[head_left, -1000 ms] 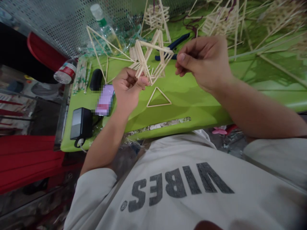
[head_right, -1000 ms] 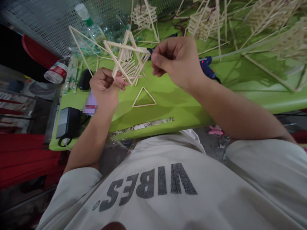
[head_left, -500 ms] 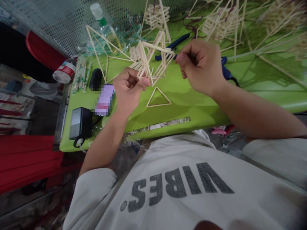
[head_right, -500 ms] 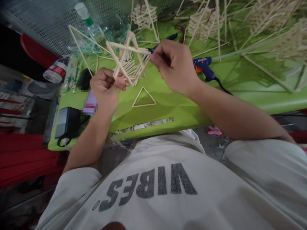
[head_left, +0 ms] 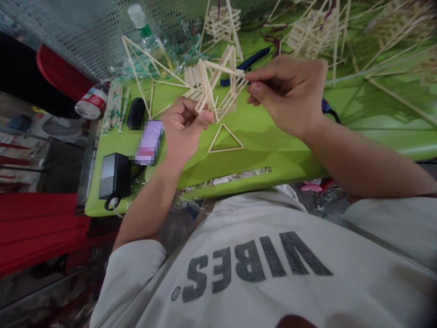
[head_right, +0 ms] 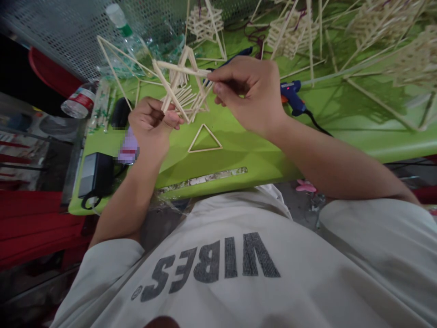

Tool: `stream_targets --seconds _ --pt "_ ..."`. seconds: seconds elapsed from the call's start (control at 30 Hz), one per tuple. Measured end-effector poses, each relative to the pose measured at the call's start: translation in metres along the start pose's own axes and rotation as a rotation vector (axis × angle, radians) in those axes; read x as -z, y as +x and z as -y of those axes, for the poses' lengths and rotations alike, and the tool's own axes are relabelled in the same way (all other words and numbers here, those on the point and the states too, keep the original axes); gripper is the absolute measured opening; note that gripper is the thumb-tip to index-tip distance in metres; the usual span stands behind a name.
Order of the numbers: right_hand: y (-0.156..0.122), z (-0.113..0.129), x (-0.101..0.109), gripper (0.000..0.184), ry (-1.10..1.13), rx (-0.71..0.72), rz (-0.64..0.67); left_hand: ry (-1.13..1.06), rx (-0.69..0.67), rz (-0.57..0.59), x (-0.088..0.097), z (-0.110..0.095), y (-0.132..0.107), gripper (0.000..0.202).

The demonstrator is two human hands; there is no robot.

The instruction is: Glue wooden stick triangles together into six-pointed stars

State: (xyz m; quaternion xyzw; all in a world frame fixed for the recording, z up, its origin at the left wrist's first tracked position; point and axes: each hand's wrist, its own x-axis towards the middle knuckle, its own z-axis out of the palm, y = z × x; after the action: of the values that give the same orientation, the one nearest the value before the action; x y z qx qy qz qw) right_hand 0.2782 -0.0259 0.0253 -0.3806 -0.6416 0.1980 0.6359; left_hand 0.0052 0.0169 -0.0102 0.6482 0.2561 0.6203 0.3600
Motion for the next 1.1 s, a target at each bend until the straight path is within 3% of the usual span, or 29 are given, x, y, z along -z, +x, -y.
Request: stream_targets --seconds 0.2,0.4,0.57,0.73,0.9,1.1 --pt "-0.004 0.003 -0.001 0.051 -0.001 -0.022 0.026 -0.029 -0.084 0.037 -0.001 0.006 0.001 0.048" --pt "0.001 0.004 0.008 0.062 -0.132 0.119 0.028 -0.016 -0.083 0.026 -0.003 0.005 0.0 0.049" --pt "-0.001 -0.002 0.006 0.059 0.017 0.127 0.127 -0.003 -0.067 0.025 -0.004 0.0 0.0 0.054" --pt "-0.009 0.006 0.005 0.059 -0.005 0.007 0.147 0.027 -0.034 0.022 -0.002 -0.002 0.0 0.058" --pt "-0.008 0.021 0.012 0.042 -0.065 -0.075 0.139 0.018 -0.014 -0.031 0.0 -0.003 0.002 0.063" --pt "0.004 -0.011 0.012 0.047 -0.179 -0.222 0.243 -0.013 0.042 -0.082 0.004 0.001 0.008 0.068"
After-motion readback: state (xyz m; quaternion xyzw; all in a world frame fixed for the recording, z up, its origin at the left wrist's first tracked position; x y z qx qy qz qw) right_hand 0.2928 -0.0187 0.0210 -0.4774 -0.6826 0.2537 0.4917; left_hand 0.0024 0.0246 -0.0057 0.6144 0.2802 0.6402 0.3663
